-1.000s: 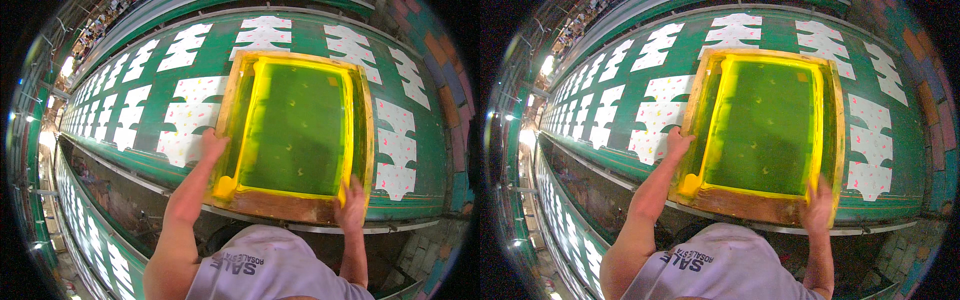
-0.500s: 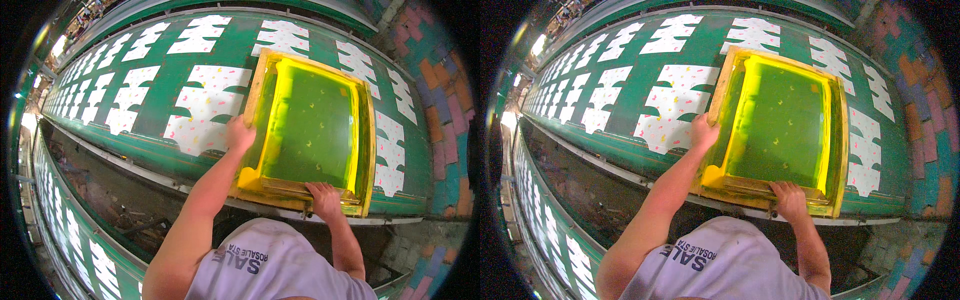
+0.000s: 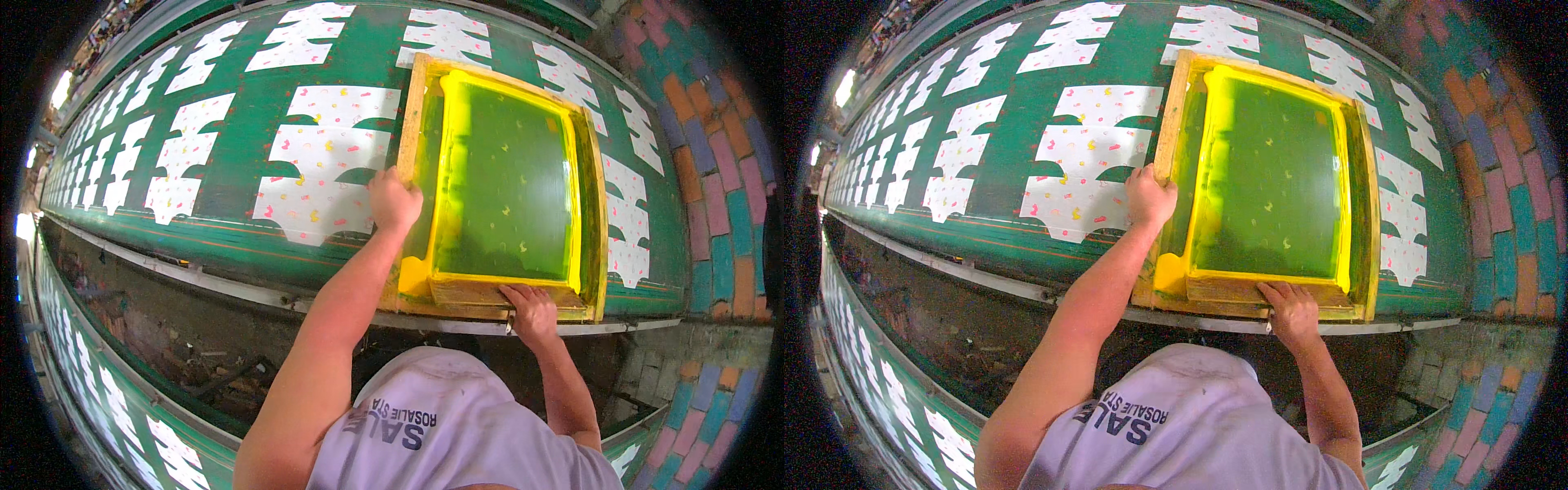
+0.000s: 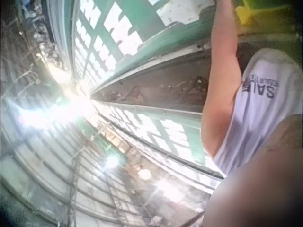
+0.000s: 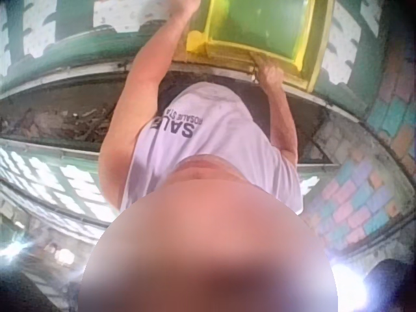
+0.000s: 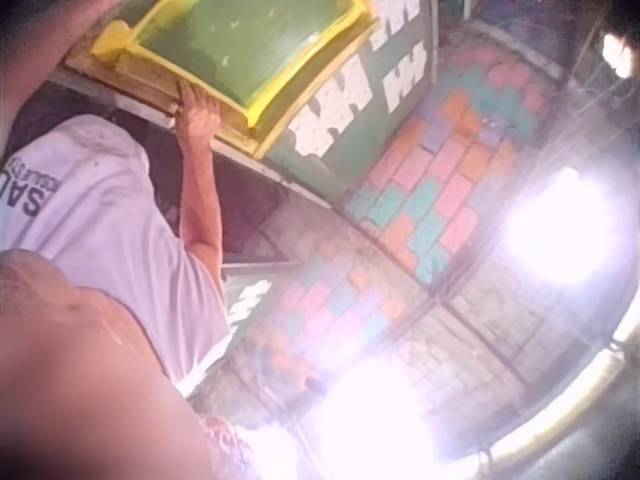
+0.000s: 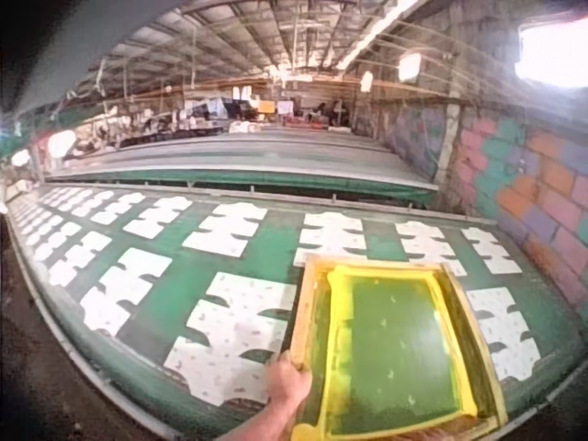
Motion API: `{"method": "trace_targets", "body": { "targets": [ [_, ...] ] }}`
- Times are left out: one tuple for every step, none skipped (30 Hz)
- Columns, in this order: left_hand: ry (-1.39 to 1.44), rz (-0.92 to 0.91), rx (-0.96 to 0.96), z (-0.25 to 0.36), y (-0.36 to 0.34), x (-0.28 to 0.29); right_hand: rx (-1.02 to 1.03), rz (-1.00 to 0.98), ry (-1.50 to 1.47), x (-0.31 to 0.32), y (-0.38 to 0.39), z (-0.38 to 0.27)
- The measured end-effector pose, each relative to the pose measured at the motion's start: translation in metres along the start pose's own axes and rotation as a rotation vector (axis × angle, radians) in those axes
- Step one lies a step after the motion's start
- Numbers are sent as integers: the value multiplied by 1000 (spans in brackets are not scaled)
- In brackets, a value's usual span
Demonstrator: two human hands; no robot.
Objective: The person repeatedly pulls a squeegee across a yellow screen-printing frame filled with green ink to spread the ink evenly over the mesh. The person adjusts the frame position and repositions the squeegee multiple times during the process.
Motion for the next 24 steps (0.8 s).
{"method": "trace_targets", "body": {
  "targets": [
    [2, -12, 8, 0, 0, -1, 20, 32, 14, -3, -5, 3],
    [2, -21, 14, -1, 0, -1, 40, 68, 26, -6, -12, 6],
    [-1, -19, 9, -1, 0, -1, 38, 75, 42, -10, -21, 12],
    [-14, -37, 22, -1, 0, -2, 44, 123, 3, -11, -32, 19],
    [-26, -47, 24, -1, -1, -2, 35, 131, 27, -15, -46, 27],
    [-41, -56, 20, 0, -1, -3, 24, 139, 54, -20, -62, 38],
    [-63, -53, 33, -1, -1, -2, 31, 149, 57, -25, -79, 49],
    [-87, -52, 41, -1, -1, -2, 34, 158, 64, -29, -98, 61],
    [-111, -77, 56, 1, -1, -5, 25, 161, 80, -32, -117, 76],
    [-89, -88, 63, 2, -2, -5, 37, 177, 92, -35, -137, 89],
    [-76, -125, 82, 2, -3, -7, 30, 171, 110, -39, -158, 104],
    [-95, -125, 87, 3, -3, -7, 30, 177, 105, -42, -178, 119],
    [-115, -103, 80, 4, -3, -6, 23, 165, 101, -47, -198, 134],
    [-128, -121, 92, 4, -2, -8, 0, 142, 103, -53, -218, 149],
    [-140, -112, 92, 4, -2, -8, -17, 118, 101, -58, -238, 164],
    [-162, -89, 91, 3, -2, -7, 7, 150, 127, -60, -258, 177],
    [-164, -83, 89, 2, -1, -8, 33, 181, 149, -63, -276, 189],
    [-174, -66, 85, 2, -1, -8, 52, 196, 175, -67, -295, 200],
    [-203, -67, 112, 0, 0, -10, 61, 222, 189, -71, -313, 212],
    [-191, -62, 85, 2, 1, -10, 60, 233, 207, -75, -331, 224],
    [-196, -75, 89, 2, 2, -11, 48, 223, 228, -79, -348, 236],
    [-206, -79, 97, 2, 2, -11, 58, 235, 226, -81, -364, 245],
    [-203, -81, 93, 4, 2, -12, 55, 227, 227, -84, -379, 254],
    [-203, -74, 93, 5, 2, -11, 49, 212, 227, -85, -394, 263]
  ]
}}
Point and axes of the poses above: each hand's wrist, its own y-axis away from the middle knuckle, its own x-axis out of the back of the hand, z = x × y, the point moved 6 cm from there along -y, towards the middle knuckle, and after that the axes turned 9 degrees about z, right-handed, at the moved point
